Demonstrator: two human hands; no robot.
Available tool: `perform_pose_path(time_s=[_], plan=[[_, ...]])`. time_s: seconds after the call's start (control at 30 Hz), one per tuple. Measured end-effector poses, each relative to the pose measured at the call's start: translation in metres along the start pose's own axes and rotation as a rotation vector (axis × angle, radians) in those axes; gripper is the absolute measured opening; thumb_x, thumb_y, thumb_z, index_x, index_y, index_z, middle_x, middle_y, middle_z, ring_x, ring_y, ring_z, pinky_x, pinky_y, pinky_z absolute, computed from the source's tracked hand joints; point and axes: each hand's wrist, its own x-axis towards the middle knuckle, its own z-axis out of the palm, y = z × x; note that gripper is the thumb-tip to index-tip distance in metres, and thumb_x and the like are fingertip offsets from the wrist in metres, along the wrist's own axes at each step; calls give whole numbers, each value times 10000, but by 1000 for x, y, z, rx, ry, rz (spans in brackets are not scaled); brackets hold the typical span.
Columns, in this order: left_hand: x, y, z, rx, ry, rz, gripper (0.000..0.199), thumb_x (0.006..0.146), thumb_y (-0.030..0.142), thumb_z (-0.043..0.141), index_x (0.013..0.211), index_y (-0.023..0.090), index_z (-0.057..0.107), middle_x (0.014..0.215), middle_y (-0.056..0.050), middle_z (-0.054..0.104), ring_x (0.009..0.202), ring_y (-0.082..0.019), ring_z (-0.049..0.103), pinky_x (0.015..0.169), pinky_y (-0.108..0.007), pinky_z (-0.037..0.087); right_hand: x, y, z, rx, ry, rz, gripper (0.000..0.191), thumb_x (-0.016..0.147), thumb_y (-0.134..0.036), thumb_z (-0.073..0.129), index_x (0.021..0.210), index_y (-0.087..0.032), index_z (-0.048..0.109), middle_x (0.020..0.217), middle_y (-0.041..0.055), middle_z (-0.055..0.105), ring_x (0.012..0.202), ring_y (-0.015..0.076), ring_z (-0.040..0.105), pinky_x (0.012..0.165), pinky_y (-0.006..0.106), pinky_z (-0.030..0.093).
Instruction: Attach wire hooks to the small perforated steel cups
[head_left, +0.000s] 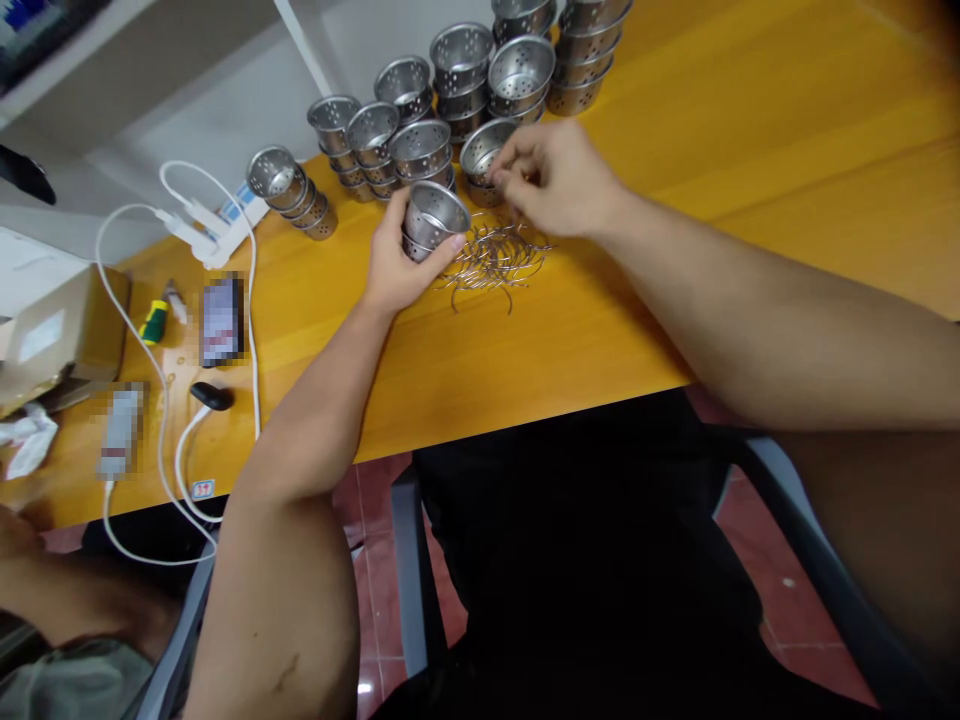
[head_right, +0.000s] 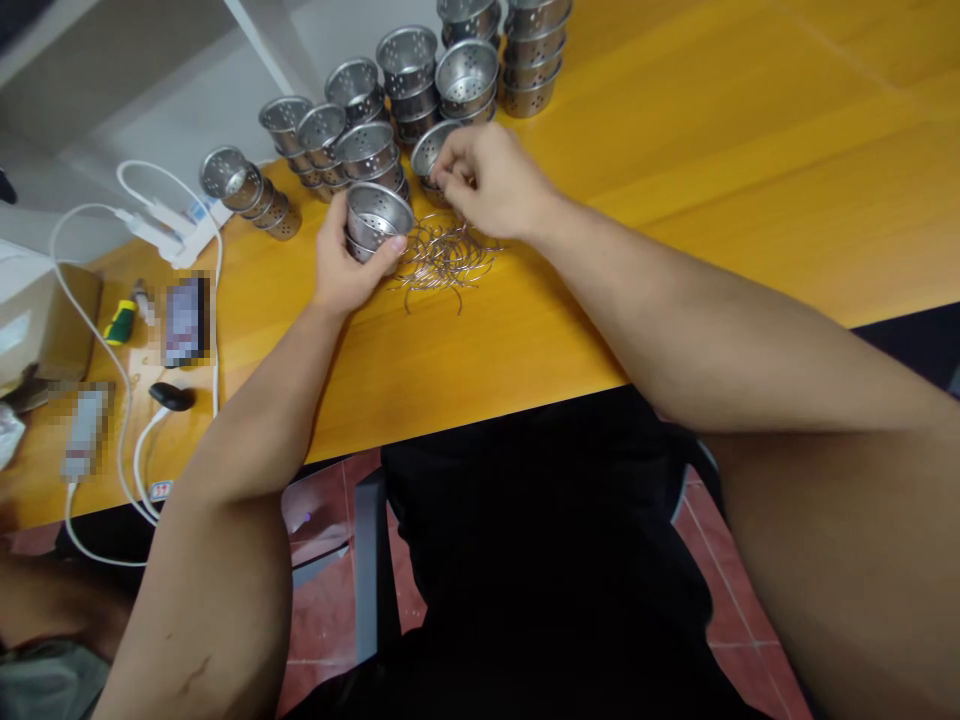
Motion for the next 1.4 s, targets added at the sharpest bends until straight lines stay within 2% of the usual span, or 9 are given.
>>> perform_pose_path(time_s=[0.2, 0.33, 0.5, 0.6, 0.7, 0.83, 0.93, 1.2, 1.4], plan=[[-1, -5, 1, 37, -23, 50, 873, 842, 874, 734, 1468, 321, 479, 1419, -103, 647, 1364, -344, 654, 1220, -513, 503, -6, 3, 2, -242, -159, -59, 148, 940, -156, 845, 894, -217, 719, 710, -30, 662, 621, 141, 485, 625, 308, 375], [1, -6, 0, 53, -33, 72, 850, 837, 836, 780, 1465, 332, 507, 1415, -97, 665, 1347, -337, 667, 1194, -510, 534, -8, -14, 5, -120, -101, -161, 174, 930, -307, 866, 1052, -265, 751, 994, 33, 687, 748, 172, 527, 678, 336, 456], [2, 0, 1, 2, -59, 60, 746, 895, 832, 719, 1427, 335, 555, 1341, -71, 700, 1288, -325, 705, 1166, -519, 555, -15, -38, 8, 46, -190, -304, 270, 914, -451, 847, 1124, -307, 757, 1361, 49, 599, 827, 158, 582, 668, 320, 509], [1, -1, 1, -4, -19, 46, 698, 929, 832, 671, 1398, 326, 564, 1291, -65, 709, 1231, -305, 723, 1122, -500, 574, -17, -43, 8, 12, -200, -383, 156, 1025, -426, 719, 1071, -277, 733, 1187, 44, 651, 845, 176, 612, 707, 327, 516], [1, -7, 2, -19, 7, 49, 777, 888, 837, 724, 1436, 328, 512, 1292, -80, 697, 1223, -300, 719, 1096, -476, 580, -14, -38, 3, -90, -53, -415, 73, 1062, -298, 659, 1061, -251, 715, 980, 44, 662, 846, 190, 614, 743, 335, 504], [-1, -16, 3, -13, 1, 53, 1015, 742, 865, 849, 1502, 351, 414, 1310, -93, 666, 1258, -319, 697, 1105, -473, 570, -4, -21, -11, -216, 233, -354, 89, 1027, -144, 663, 1024, -229, 690, 1028, 82, 681, 914, 214, 618, 774, 347, 487], [-2, -19, 4, 13, -28, 50, 1089, 720, 869, 861, 1546, 358, 368, 1355, -101, 638, 1323, -334, 662, 1164, -493, 535, 3, -5, -20, -271, 330, -315, 120, 1008, -109, 674, 1017, -227, 688, 1042, 93, 670, 873, 214, 611, 712, 340, 460], [-3, -17, 3, 26, -40, 36, 1029, 779, 851, 828, 1557, 353, 376, 1360, -102, 637, 1324, -327, 657, 1157, -487, 543, 8, 16, -17, -315, 170, -281, 56, 1087, -300, 671, 1063, -260, 702, 1163, 99, 662, 1064, 242, 574, 959, 380, 466], [-2, -15, 4, 3, -22, 28, 994, 766, 851, 840, 1511, 348, 415, 1321, -94, 642, 1288, -324, 670, 1141, -497, 556, 12, 13, -8, -417, 51, -247, 104, 1065, -327, 602, 1062, -320, 706, 1153, 95, 643, 1055, 263, 550, 956, 415, 470]])
